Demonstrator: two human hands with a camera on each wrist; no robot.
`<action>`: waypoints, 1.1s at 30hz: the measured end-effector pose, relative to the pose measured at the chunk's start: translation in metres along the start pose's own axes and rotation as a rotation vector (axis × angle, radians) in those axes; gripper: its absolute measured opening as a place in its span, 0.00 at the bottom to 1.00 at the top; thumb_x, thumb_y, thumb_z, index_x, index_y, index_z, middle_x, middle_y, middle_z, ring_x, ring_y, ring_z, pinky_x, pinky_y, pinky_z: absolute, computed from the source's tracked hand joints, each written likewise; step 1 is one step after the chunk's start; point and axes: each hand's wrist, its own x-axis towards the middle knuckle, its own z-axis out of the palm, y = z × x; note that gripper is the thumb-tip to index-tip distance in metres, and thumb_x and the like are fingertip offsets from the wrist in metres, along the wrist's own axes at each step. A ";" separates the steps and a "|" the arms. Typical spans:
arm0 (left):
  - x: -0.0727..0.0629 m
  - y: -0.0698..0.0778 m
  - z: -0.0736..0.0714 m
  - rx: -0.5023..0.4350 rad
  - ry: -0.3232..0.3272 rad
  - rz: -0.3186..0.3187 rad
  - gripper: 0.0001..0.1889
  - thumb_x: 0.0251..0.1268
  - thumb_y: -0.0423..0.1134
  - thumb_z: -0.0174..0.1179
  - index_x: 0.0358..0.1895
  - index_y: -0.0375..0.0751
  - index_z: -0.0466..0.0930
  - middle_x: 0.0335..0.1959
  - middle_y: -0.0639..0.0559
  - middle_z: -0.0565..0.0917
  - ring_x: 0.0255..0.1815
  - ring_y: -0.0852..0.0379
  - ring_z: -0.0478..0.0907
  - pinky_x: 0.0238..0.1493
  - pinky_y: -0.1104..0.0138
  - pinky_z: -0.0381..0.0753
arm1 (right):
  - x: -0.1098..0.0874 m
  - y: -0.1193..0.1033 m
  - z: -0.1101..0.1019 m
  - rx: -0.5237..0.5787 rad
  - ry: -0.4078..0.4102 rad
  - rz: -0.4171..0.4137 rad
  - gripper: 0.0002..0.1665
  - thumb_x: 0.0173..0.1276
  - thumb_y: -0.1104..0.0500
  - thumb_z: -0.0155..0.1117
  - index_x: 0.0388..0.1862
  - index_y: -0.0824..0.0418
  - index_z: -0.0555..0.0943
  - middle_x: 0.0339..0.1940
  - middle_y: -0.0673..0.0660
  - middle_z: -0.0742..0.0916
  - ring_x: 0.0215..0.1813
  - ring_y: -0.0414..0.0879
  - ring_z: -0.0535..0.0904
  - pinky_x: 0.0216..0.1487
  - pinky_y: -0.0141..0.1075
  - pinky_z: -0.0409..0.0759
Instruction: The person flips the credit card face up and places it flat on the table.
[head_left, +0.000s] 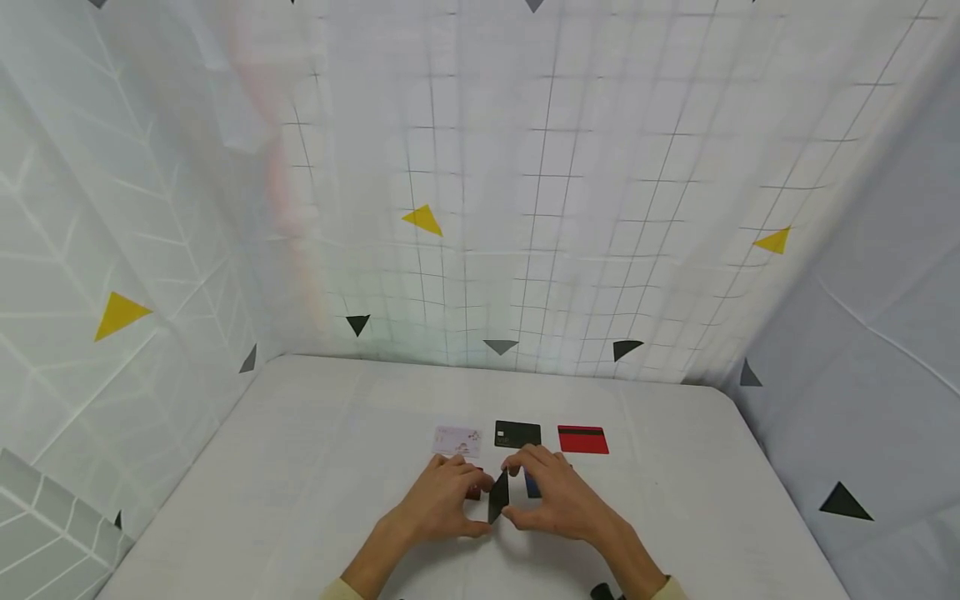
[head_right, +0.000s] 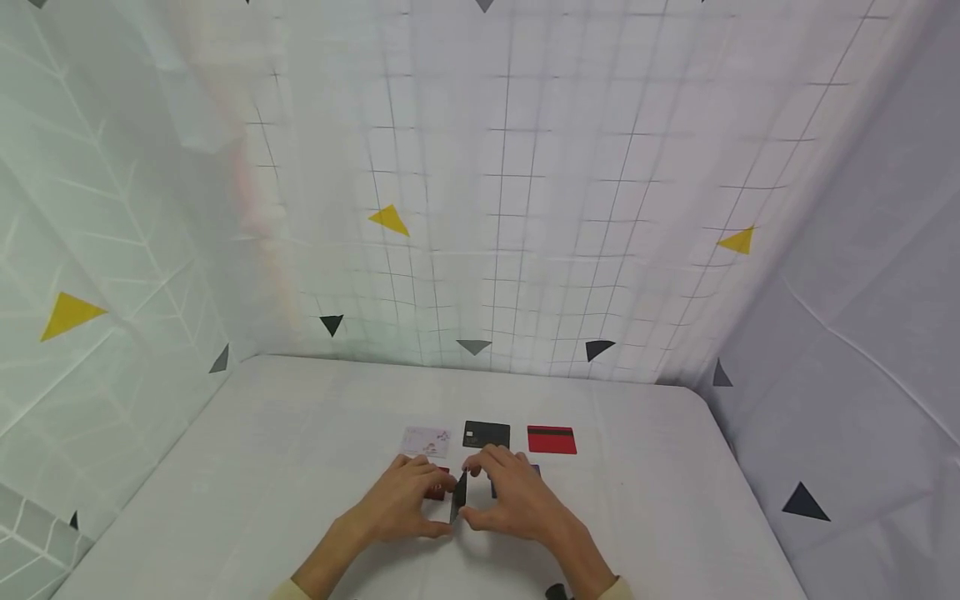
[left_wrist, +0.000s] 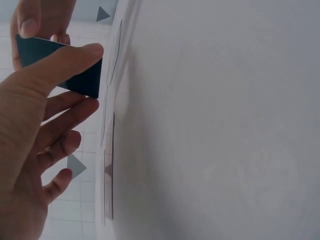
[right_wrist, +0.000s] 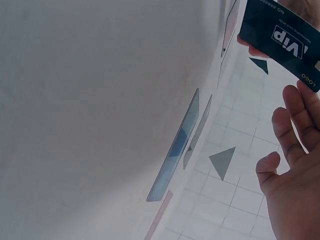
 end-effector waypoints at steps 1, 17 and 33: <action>0.000 0.001 0.000 -0.002 0.004 0.004 0.28 0.45 0.65 0.75 0.50 0.60 0.84 0.38 0.70 0.83 0.41 0.68 0.71 0.47 0.62 0.66 | 0.000 -0.001 0.000 0.003 -0.001 0.001 0.30 0.57 0.36 0.74 0.56 0.39 0.76 0.49 0.38 0.79 0.56 0.44 0.76 0.56 0.50 0.73; 0.006 0.006 0.001 -0.031 -0.003 -0.012 0.28 0.48 0.68 0.72 0.51 0.60 0.84 0.34 0.71 0.81 0.37 0.69 0.69 0.50 0.61 0.67 | 0.000 -0.001 0.002 0.040 -0.015 0.024 0.31 0.58 0.42 0.76 0.59 0.41 0.75 0.51 0.47 0.81 0.57 0.48 0.76 0.59 0.57 0.72; 0.007 0.004 -0.009 -0.025 0.076 -0.015 0.31 0.50 0.71 0.69 0.53 0.58 0.85 0.47 0.71 0.84 0.49 0.65 0.76 0.53 0.57 0.70 | 0.002 0.002 0.000 0.220 -0.116 0.080 0.34 0.63 0.47 0.73 0.64 0.50 0.70 0.58 0.52 0.84 0.61 0.52 0.80 0.60 0.57 0.76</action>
